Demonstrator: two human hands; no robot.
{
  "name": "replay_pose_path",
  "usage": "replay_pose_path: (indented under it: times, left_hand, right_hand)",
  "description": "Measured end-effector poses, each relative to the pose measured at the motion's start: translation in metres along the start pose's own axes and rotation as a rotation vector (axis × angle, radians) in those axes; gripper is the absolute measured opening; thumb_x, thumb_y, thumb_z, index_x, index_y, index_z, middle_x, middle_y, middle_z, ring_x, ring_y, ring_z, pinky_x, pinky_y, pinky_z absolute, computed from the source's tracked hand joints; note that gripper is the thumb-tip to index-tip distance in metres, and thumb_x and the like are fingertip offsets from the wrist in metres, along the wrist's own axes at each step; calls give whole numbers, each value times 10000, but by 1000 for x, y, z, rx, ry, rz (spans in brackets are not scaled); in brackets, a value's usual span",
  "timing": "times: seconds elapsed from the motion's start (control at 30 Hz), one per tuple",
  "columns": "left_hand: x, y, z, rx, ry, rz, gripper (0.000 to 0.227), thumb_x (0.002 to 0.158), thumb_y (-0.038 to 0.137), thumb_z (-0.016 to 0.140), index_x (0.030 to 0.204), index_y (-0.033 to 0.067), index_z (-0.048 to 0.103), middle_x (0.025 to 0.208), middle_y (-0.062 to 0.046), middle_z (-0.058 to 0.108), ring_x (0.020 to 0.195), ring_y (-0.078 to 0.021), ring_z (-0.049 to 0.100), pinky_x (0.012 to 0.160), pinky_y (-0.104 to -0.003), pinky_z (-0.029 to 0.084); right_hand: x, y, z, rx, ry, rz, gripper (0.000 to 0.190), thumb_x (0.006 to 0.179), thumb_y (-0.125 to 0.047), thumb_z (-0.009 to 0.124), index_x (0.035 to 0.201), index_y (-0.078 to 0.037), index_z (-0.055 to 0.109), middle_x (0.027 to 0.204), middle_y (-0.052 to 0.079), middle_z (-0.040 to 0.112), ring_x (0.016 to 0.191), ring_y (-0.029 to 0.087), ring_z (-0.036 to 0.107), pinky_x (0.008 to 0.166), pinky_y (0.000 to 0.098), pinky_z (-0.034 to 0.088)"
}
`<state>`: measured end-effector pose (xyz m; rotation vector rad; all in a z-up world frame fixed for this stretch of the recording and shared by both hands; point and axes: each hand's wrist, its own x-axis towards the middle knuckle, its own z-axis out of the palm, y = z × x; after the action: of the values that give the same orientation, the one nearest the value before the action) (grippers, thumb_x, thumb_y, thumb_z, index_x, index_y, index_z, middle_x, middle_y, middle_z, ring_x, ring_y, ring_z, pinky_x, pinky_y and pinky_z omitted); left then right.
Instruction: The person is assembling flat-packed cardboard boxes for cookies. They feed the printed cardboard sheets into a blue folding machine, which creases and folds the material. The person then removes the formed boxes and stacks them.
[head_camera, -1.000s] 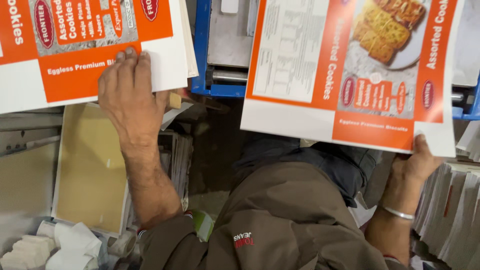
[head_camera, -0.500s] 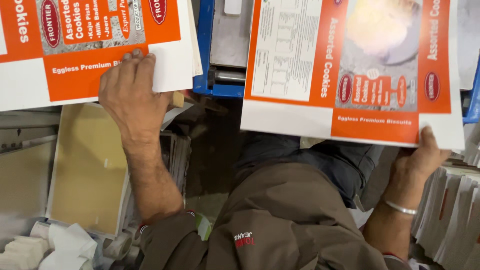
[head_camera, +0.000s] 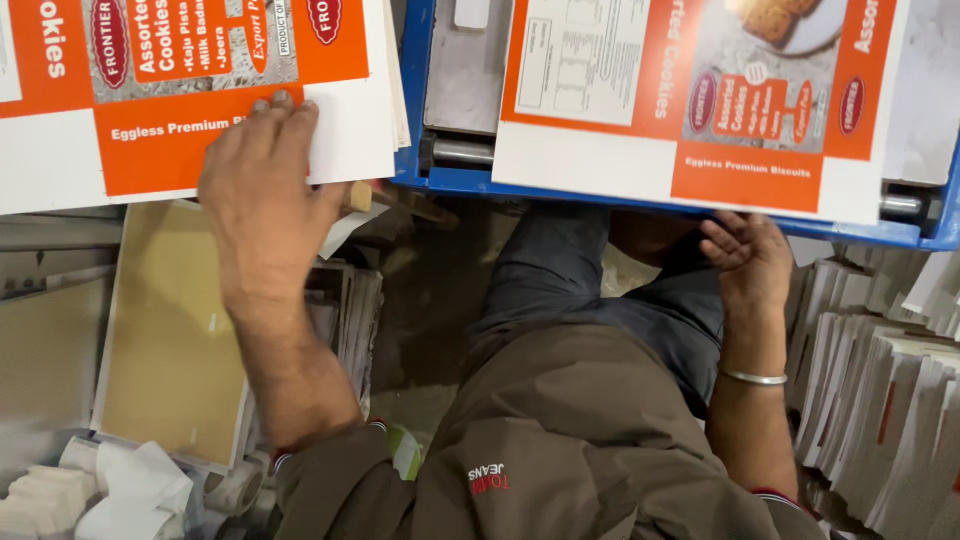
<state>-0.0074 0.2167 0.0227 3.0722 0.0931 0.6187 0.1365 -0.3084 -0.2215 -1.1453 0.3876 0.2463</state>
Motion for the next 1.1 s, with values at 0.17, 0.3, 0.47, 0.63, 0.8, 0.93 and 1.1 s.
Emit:
replay_pose_path:
  times: [0.17, 0.3, 0.47, 0.63, 0.8, 0.93, 1.1]
  left_hand:
    - [4, -21, -8, -261, -35, -94, 378, 957, 246, 858, 1251, 42, 738, 1299, -97, 734, 1172, -292, 657, 1020, -424, 502]
    - [3, -30, -4, -377, 17, -83, 404, 887, 215, 840, 1236, 34, 748, 1291, -104, 745, 1161, -282, 658, 1003, -390, 528]
    - [2, -38, 7, -445, 212, -154, 229, 1014, 46, 668, 1226, 13, 746, 1218, -106, 762, 1096, -244, 691, 941, -387, 535]
    - [5, 21, 29, -194, 322, -13, 359, 964, 40, 648, 1320, 24, 689, 1310, -110, 722, 1237, -292, 675, 1092, -459, 510]
    - [11, 145, 53, -127, 105, 163, 452, 912, 138, 678, 1305, -74, 612, 1303, -223, 639, 1235, -359, 615, 1148, -563, 423]
    - [9, 207, 49, -198, -50, 270, 570, 926, 304, 723, 1361, -45, 606, 1404, -247, 587, 1347, -363, 521, 1205, -608, 321]
    - [8, 178, 33, -352, -288, 279, 772, 823, 479, 746, 1386, -24, 584, 1477, -189, 538, 1426, -354, 442, 1225, -649, 221]
  right_hand:
    - [-16, 5, 12, -43, -128, 65, 335, 1138, -212, 493, 1381, 13, 547, 1215, 183, 705, 1005, 287, 744, 790, 372, 650]
    - [-23, 0, 21, -54, -176, 51, 332, 1141, -202, 502, 1384, 19, 553, 1224, 187, 698, 1024, 295, 737, 806, 381, 646]
    - [-26, -8, 34, -6, -246, 43, 333, 1136, -189, 512, 1390, 21, 561, 1235, 195, 692, 1045, 309, 729, 823, 391, 648]
    - [-45, -27, 78, -41, -383, 0, 383, 1128, -182, 512, 1438, 42, 526, 1323, 228, 660, 1101, 320, 718, 858, 397, 642]
    - [-77, -40, 142, 71, -752, -46, 506, 1092, -186, 562, 1544, 13, 450, 1404, 183, 615, 1233, 293, 671, 961, 444, 635]
    - [-87, -38, 178, 169, -614, 48, 539, 1062, -125, 601, 1553, 13, 426, 1372, 147, 621, 1234, 272, 645, 982, 444, 606]
    - [-72, -46, 166, 155, -286, -31, 518, 1006, -23, 580, 1500, 17, 432, 1413, 137, 602, 1278, 267, 641, 1078, 394, 577]
